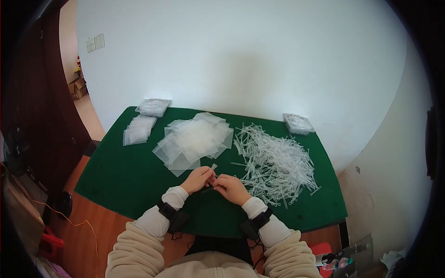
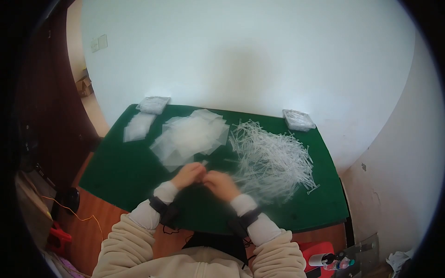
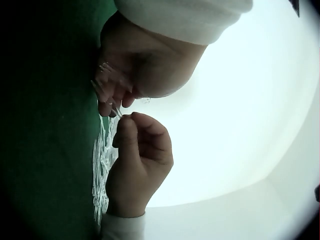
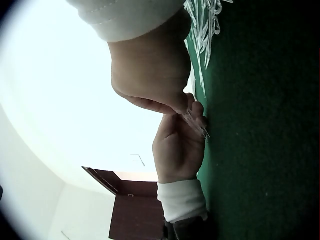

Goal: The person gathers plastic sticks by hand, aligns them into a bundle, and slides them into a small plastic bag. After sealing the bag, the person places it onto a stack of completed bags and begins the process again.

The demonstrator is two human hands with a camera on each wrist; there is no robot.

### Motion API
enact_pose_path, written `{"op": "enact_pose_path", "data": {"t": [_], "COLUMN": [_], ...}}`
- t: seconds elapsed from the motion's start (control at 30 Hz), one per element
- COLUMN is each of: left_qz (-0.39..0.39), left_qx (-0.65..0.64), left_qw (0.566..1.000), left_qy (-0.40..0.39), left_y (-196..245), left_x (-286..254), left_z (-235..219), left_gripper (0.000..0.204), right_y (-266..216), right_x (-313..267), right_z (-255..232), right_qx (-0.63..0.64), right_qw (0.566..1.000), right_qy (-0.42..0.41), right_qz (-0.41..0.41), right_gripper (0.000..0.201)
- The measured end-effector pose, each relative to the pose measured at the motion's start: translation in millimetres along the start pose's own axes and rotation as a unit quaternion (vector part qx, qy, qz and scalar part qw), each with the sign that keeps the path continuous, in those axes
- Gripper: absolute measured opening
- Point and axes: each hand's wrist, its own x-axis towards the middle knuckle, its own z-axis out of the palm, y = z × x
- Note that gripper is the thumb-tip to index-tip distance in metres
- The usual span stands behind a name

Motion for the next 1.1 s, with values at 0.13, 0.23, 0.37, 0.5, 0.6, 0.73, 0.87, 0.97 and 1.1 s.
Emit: {"op": "enact_pose_path", "data": {"t": [0.13,0.23,0.37,0.5,0.6,0.73,0.87,0.97,1.1], "left_qz": [-0.027,-0.036,-0.033,-0.067,-0.104,-0.092,-0.057,-0.031,-0.013], "left_qx": [-0.004,-0.019,-0.040,-0.080,-0.130,-0.180,-0.183,-0.191,-0.162], "left_qw": [0.999,0.996,0.993,0.988,0.979,0.970,0.972,0.971,0.977], "left_qy": [-0.046,-0.074,-0.107,-0.118,-0.115,-0.135,-0.138,-0.140,-0.136], "left_y": [5,4,5,12,20,23,23,15,11], "left_x": [-5,-6,-4,-9,-12,-13,-18,-14,-11], "left_z": [8,12,13,15,18,20,24,23,21], "left_gripper": [0.024,0.024,0.023,0.023,0.023,0.024,0.024,0.024,0.022], "right_y": [-2,-6,-8,-7,-5,-2,0,1,3], "right_x": [3,3,6,7,6,7,5,2,2], "right_z": [-3,-6,-9,-8,-6,-7,-5,-3,-3], "right_qx": [0.036,0.041,0.057,0.063,0.055,0.044,0.050,0.035,0.050], "right_qw": [0.997,0.994,0.981,0.971,0.969,0.968,0.967,0.968,0.968], "right_qy": [0.072,0.102,0.168,0.219,0.234,0.239,0.239,0.235,0.233], "right_qz": [-0.010,0.029,0.072,0.068,0.061,0.067,0.078,0.080,0.079], "right_gripper": [0.009,0.012,0.019,0.027,0.030,0.031,0.031,0.031,0.031]}}
